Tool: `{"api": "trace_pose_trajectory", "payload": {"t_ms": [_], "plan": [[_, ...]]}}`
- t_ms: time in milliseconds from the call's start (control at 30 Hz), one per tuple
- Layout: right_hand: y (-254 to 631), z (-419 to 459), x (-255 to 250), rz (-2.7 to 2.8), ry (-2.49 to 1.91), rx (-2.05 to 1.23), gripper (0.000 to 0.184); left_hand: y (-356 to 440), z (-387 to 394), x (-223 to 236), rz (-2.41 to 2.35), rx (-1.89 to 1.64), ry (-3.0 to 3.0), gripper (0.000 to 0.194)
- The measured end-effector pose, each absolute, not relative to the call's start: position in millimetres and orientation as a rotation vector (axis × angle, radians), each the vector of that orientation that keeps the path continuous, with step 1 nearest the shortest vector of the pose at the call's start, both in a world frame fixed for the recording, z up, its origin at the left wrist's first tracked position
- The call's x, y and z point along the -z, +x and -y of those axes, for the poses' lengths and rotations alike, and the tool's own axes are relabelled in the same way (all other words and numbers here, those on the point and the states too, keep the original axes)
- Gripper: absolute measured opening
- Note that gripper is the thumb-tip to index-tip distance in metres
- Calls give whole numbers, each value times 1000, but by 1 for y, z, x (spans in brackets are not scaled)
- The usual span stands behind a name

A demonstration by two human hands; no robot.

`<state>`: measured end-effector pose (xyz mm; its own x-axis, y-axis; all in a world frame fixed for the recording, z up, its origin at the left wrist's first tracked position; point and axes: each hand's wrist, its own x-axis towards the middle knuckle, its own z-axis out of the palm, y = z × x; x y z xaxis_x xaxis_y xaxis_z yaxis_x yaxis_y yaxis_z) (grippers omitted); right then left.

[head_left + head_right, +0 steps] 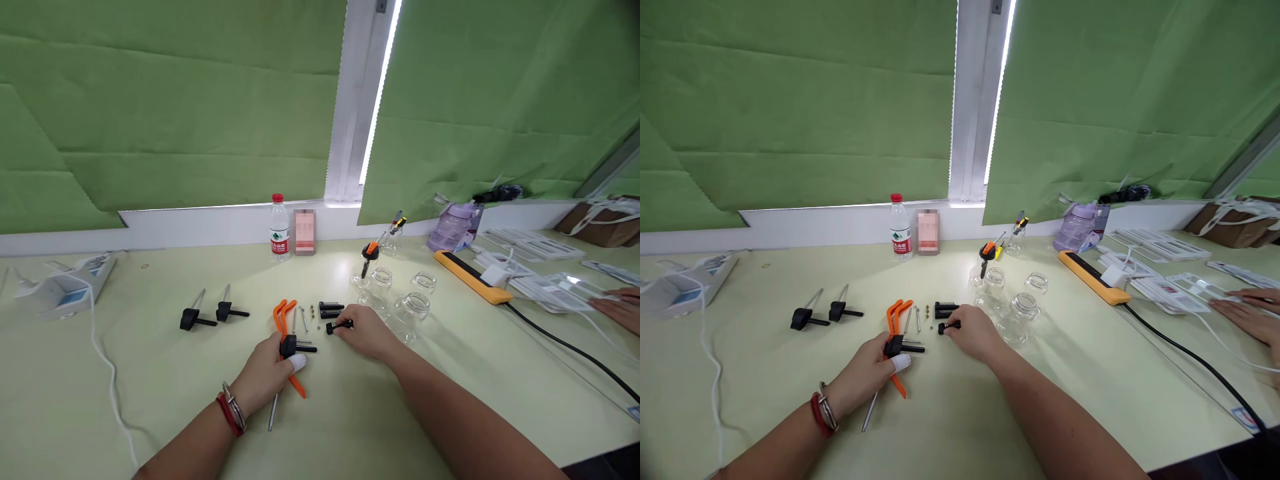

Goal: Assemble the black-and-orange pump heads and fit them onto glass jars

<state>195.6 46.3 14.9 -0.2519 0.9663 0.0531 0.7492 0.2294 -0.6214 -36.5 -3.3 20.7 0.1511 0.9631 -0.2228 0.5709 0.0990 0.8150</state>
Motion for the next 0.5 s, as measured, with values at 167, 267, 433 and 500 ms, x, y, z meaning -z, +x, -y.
{"api": "trace_pose_trajectory", "payload": {"t_ms": [167, 267, 433, 500], "plan": [[194, -50, -12, 2173, -1595, -479, 13, -37, 4, -20, -1524, -574, 1574, 27], [191, -50, -14, 2211, -1625, -387, 13, -37, 3, -19, -1533, -581, 1579, 26], [182, -44, -13, 2320, -1461, -253, 18, -37, 4, -20, -1534, -575, 1575, 24], [176, -41, -11, 2405, -1358, -203, 19, -36, 5, -20, -1564, -593, 1585, 24]]}}
